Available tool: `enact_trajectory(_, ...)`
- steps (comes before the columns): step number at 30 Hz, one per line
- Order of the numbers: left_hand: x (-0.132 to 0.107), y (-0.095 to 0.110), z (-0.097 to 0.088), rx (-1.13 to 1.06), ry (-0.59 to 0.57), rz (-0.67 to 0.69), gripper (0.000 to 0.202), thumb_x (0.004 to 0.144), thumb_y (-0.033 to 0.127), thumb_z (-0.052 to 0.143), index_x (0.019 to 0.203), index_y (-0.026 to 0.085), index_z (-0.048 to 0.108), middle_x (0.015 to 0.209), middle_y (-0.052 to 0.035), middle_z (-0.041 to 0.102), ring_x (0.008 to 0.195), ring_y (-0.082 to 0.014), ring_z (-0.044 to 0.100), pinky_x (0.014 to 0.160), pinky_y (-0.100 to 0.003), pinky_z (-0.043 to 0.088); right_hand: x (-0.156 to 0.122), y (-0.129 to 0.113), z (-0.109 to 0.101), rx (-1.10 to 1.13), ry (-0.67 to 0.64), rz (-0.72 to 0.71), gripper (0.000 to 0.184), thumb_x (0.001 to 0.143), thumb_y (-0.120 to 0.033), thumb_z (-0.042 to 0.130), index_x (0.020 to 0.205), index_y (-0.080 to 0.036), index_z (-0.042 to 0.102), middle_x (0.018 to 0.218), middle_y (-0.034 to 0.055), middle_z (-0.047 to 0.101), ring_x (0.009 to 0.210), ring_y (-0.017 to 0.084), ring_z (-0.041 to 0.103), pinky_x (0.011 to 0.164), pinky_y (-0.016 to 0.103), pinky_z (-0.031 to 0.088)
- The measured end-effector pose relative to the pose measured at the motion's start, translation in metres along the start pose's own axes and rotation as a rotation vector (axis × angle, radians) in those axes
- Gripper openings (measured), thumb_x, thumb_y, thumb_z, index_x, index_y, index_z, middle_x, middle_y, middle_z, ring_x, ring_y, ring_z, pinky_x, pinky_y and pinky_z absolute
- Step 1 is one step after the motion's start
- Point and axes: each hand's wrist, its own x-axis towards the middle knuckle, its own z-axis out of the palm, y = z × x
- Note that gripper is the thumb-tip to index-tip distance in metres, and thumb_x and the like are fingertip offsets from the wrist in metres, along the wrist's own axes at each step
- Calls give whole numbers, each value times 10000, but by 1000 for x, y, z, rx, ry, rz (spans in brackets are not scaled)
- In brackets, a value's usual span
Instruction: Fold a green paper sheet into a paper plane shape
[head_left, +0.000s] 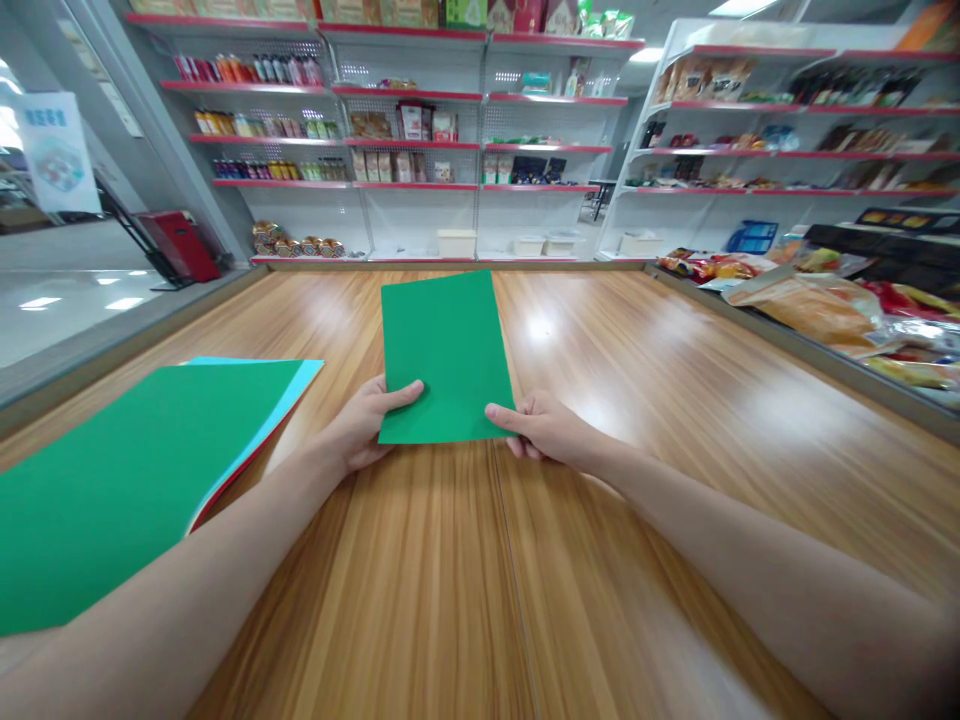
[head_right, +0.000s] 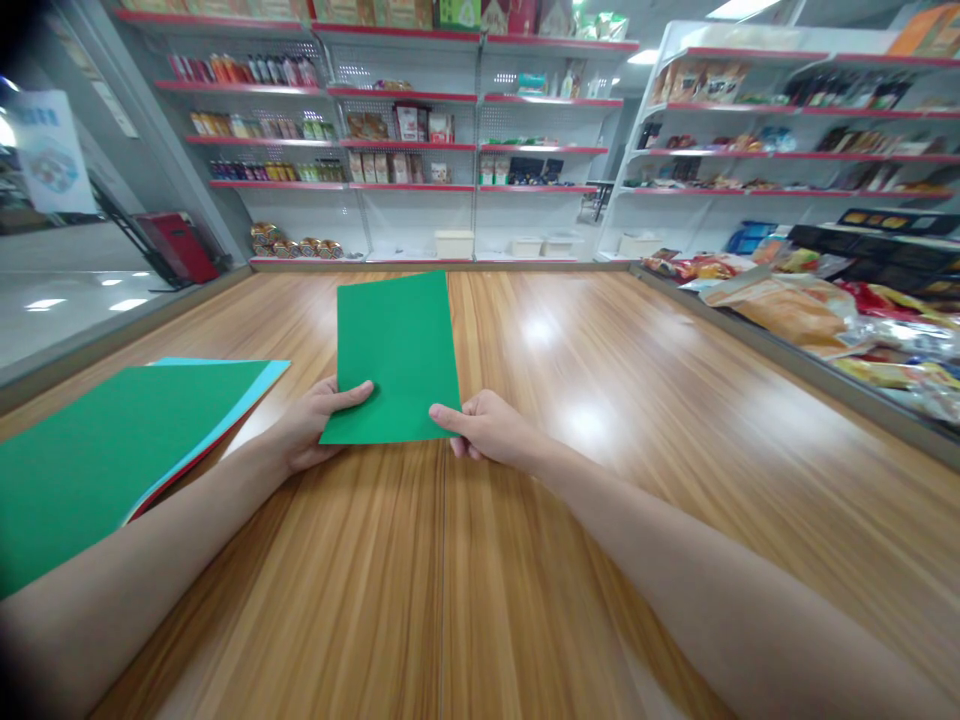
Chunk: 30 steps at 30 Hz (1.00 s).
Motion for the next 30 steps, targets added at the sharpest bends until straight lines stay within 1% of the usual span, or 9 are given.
enact_trajectory(6,-2,3,0,-36,-6,-75,368,795,268,712,1121,130,612,981,-130,724,781,-219,710,702,-309,597,-5,-2,-19,-40,-344,-30,629,820,-677,493,520,-132,588,389,-21,463,344,50,344,373,216,213)
enact_trajectory(9,-6,10,1,-125,-4,-66,391,812,441,666,1071,151,633,952,-117,722,743,-211,702,598,-282,590,-3,2,-16,57,-248,-42,615,796,-681,523,488,-149,526,366,-46,401,334,45,286,370,229,167)
enact_trajectory(12,-12,12,12,-198,-170,-27,616,752,712,548,1040,177,646,1004,-130,699,897,-288,681,584,-332,585,3,4,-2,253,-61,-74,627,761,-714,530,458,-173,440,368,-65,343,346,42,247,380,237,145)
enact_trajectory(14,-15,6,25,-142,-269,-11,686,693,768,551,1019,173,649,1011,-140,683,945,-321,659,579,-359,577,5,2,9,354,-8,-93,635,758,-724,524,451,-181,404,369,-69,329,353,42,246,389,236,150)
enact_trajectory(15,-16,1,33,-97,-266,-9,680,690,758,566,996,158,651,957,-137,684,873,-297,666,537,-333,561,5,0,14,366,-25,-97,637,764,-726,516,456,-177,420,373,-63,351,356,43,260,393,234,160)
enact_trajectory(18,-16,-16,55,15,-17,7,486,749,638,618,778,153,617,595,-33,590,477,-153,550,354,-229,408,0,-7,23,311,-175,-123,661,777,-740,483,452,-165,458,348,-50,380,331,45,283,381,230,173)
enact_trajectory(21,-18,-25,65,43,131,37,426,756,563,654,625,183,512,434,49,403,346,-96,385,310,-213,300,-5,-13,25,227,-291,-131,681,800,-737,452,434,-163,455,329,-44,380,306,45,298,363,226,188)
enact_trajectory(26,-25,-24,66,201,-62,-39,540,757,682,555,553,191,462,443,36,374,354,-95,379,325,-229,242,-5,-10,22,285,-342,-171,681,843,-675,465,396,-163,429,327,-42,368,313,42,286,372,236,178)
enact_trajectory(30,-30,-21,72,195,-165,-80,543,731,719,543,568,207,460,428,80,236,317,-71,247,328,-236,132,-1,-3,22,355,-356,-219,690,855,-672,449,382,-171,410,313,-46,346,315,49,281,383,247,176)
